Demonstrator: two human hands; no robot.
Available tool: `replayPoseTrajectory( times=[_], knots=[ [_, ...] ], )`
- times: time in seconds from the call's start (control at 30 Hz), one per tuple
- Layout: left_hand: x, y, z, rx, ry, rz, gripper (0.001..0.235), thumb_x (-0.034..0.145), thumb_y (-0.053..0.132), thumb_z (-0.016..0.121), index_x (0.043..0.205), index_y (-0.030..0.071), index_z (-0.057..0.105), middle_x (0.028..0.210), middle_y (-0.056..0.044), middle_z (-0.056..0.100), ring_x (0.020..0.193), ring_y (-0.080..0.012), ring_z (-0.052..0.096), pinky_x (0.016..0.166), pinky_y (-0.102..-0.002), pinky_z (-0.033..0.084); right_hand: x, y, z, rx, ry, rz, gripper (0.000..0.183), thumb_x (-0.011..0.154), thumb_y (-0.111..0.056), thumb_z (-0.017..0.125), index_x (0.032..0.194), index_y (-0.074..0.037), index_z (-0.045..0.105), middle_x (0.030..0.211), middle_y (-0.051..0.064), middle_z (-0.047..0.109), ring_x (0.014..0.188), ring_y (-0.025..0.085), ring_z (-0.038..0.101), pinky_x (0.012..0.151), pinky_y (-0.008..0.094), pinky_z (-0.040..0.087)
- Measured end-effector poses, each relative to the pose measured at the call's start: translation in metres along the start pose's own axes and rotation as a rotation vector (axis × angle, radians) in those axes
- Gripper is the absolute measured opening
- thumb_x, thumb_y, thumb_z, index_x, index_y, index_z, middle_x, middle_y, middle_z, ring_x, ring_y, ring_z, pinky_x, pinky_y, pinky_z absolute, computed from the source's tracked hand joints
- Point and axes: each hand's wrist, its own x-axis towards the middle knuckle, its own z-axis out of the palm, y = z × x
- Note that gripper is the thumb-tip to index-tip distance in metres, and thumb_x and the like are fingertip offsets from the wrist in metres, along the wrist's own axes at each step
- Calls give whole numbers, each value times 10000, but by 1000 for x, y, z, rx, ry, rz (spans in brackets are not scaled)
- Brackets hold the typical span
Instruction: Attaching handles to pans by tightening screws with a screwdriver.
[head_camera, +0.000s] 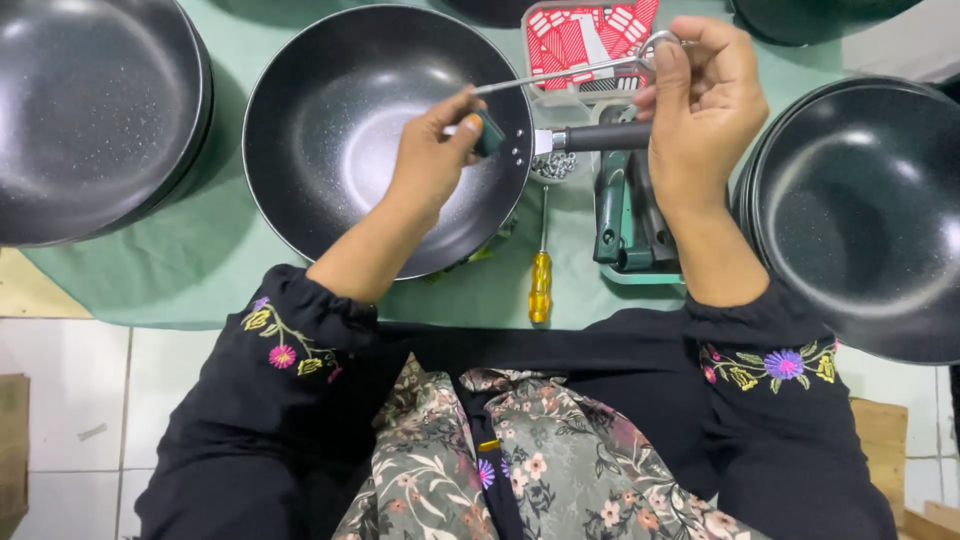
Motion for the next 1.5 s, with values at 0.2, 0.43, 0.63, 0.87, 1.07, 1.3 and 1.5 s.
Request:
replayPoseTrajectory(
  times=[0.2, 0.43, 0.63, 0.87, 1.07, 1.3, 1.5],
  knots=[
    [3, -32, 17, -178, -35, -81, 413, 953, 94, 640, 1364, 57, 659, 1236, -51, 737, 952, -114, 640, 635, -228, 557, 2, -16, 3, -121, -15, -206, 247, 1136, -211, 628, 1176, 33, 639, 1026, 162, 672, 692, 234, 690, 586, 304, 586],
    [9, -35, 18, -247, -59, -76, 351, 981, 30, 621, 1328, 22, 680, 1160, -57, 706, 822, -120, 593, 576, -199, 508, 4, -20, 5, -159, -33, -288, 252, 1142, -196, 626, 1186, 51, 653, 1056, 194, 696, 677, 240, 707, 561, 292, 541],
    [10, -30, 14, -231, -7, -115, 476, 954, 57, 641, 1420, -21, 587, 1179, -74, 710, 875, -137, 612, 538, -194, 503, 1, -19, 5, -197, -70, -263, 225, 1140, -147, 639, 1189, 72, 656, 1080, 222, 680, 699, 271, 732, 588, 300, 568],
    [17, -8, -15, 248, 71, 247, 282, 970, 133, 661, 1250, 163, 684, 1132, 16, 718, 764, -83, 596, 796, -252, 564, -1, 13, 2, -61, -73, 65, 117, 1134, -92, 593, 1191, 10, 592, 931, 184, 705, 657, 206, 719, 498, 245, 538],
    [-14, 47, -25, 507, 120, 649, 387, 1009, 26, 585, 1391, 89, 572, 1233, -82, 622, 1077, -212, 665, 940, -312, 572, 1, 21, 18, 58, -89, 691, 97, 1054, -42, 574, 1134, -65, 624, 854, 113, 731, 548, 117, 676, 423, 185, 526],
    [-26, 59, -24, 764, 161, 966, 412, 1056, -24, 602, 1441, 51, 473, 1322, -165, 571, 1193, -354, 593, 1001, -459, 526, -8, 41, 31, 244, -137, 929, 92, 1055, -58, 573, 1140, -47, 604, 812, 103, 677, 548, 113, 631, 421, 181, 499],
    [-26, 54, -18, 1179, 358, 1175, 608, 1072, -134, 723, 1539, 7, 361, 1392, -178, 573, 1147, -346, 618, 1005, -422, 563, -7, 36, 31, 267, -121, 948, 73, 1068, -51, 552, 1118, -61, 604, 784, 84, 662, 540, 114, 620, 427, 193, 474]
  ],
)
